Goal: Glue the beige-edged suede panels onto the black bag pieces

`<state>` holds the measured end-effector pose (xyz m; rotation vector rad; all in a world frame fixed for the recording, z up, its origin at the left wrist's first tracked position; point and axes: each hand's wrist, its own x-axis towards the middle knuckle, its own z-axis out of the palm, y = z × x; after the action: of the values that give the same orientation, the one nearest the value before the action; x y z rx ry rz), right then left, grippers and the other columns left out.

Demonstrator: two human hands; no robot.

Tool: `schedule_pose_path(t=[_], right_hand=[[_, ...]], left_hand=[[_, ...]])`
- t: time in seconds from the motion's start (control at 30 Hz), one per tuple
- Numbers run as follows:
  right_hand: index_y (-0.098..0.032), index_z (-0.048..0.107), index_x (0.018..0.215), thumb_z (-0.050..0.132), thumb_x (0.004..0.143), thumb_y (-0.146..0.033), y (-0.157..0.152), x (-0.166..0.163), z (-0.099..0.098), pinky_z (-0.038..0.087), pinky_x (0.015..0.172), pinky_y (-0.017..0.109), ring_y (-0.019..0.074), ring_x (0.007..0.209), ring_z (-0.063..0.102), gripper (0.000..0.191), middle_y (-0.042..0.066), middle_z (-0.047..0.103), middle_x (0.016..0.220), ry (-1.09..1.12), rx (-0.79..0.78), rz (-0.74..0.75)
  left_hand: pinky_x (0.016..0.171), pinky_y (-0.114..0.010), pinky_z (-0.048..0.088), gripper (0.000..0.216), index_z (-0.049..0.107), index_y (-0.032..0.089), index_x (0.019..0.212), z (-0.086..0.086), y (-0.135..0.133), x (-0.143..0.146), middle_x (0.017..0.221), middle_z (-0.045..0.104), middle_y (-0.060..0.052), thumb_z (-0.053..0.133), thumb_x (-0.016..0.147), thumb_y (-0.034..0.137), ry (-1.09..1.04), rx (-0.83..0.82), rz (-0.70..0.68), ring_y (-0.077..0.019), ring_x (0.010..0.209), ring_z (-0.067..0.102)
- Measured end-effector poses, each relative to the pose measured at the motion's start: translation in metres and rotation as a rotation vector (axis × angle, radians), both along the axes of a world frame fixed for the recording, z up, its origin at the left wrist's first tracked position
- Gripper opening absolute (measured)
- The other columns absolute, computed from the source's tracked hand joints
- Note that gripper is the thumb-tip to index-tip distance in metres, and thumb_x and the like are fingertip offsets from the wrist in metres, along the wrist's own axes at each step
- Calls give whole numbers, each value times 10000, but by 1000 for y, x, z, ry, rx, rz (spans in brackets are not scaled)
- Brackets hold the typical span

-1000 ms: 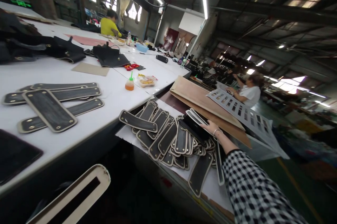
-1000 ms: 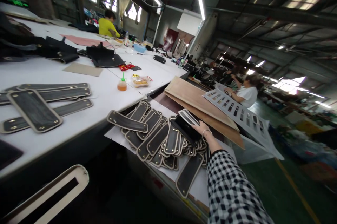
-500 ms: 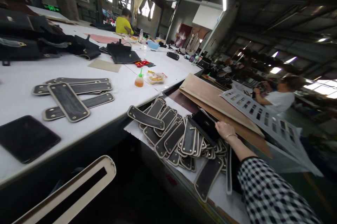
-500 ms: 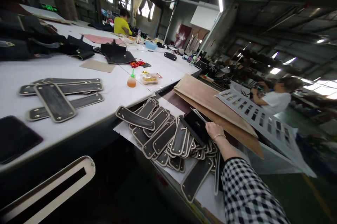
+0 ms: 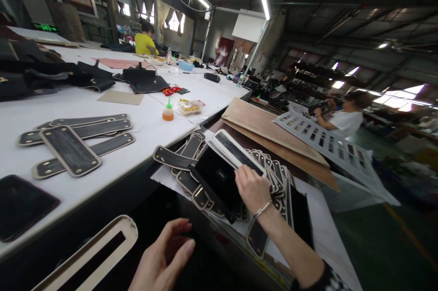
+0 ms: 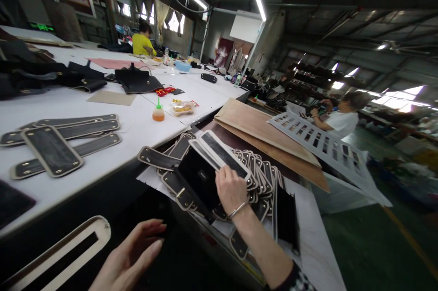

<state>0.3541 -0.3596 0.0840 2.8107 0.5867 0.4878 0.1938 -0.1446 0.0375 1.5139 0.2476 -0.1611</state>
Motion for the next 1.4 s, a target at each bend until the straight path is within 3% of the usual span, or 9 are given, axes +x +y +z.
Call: schedule_pose_path(t=[0.2,0.43,0.53,0.63,0.77,0.97,1.07,1.2,1.4], right_hand=[[-63,631,1126,412,951,-163,26,-81,-19,534,675,349,240,844,663,298,159,686,1116,-70,130,285],[-16,637,1112,464,863,-90,37,-124,-34,576,652,411,289,810,676,312,188,697,1085,-50,227,398],[-41,626,1170,535,881,-258,38,-131,-30,591,712,402,306,874,683,372,186,685,1134,41,326,494],[-191,677,1109,514,918,-415,28,-121,-10,579,802,321,240,944,680,337,100,708,1108,298,580,522],[-195,626,1188,522,905,-442,15,-77,3,467,1000,443,272,1155,572,390,126,636,1213,207,941,180],[-169,626,815,642,768,-591,36,-46,-38,514,644,309,202,701,618,425,26,651,720,955,1439,20],[-177,559,746,660,770,-569,42,-49,-46,455,599,262,146,623,542,406,-26,573,635,1006,1516,26],[-176,549,734,715,774,-479,36,-46,-32,433,650,239,118,649,504,347,-40,559,656,1043,1643,21],[-186,580,718,761,727,-449,25,-23,-12,458,655,232,114,633,516,320,-33,589,663,1070,1628,-3]], left_hand=[[755,-401,575,656,558,136,973,15,-33,46,979,615,-121,616,690,725,152,-211,157,-295,931,648],[693,-358,582,536,508,172,1064,6,-41,23,1140,594,-130,602,771,611,147,-294,226,-316,1051,605],[758,-336,558,558,484,172,1134,3,-41,17,1137,625,-120,649,768,559,84,-262,285,-298,1059,610],[845,-350,524,499,515,169,1074,-2,-37,14,1042,675,-92,647,780,550,15,-271,324,-276,962,650],[946,-373,477,491,529,181,1103,-3,-29,8,1075,684,-88,630,790,545,7,-335,383,-293,1044,637],[880,-349,489,451,582,177,1023,-4,-18,-2,1038,690,-93,612,781,557,-34,-153,404,-297,1027,627],[723,-324,518,445,570,189,891,-13,-11,-5,834,667,-46,669,732,592,-33,26,511,-243,803,636],[386,-222,402,545,456,204,699,-24,-16,0,557,480,48,677,667,701,2,-244,467,-121,458,465],[416,-211,401,565,518,168,763,-11,-20,9,579,520,35,712,656,688,-83,-437,341,-88,436,450]])
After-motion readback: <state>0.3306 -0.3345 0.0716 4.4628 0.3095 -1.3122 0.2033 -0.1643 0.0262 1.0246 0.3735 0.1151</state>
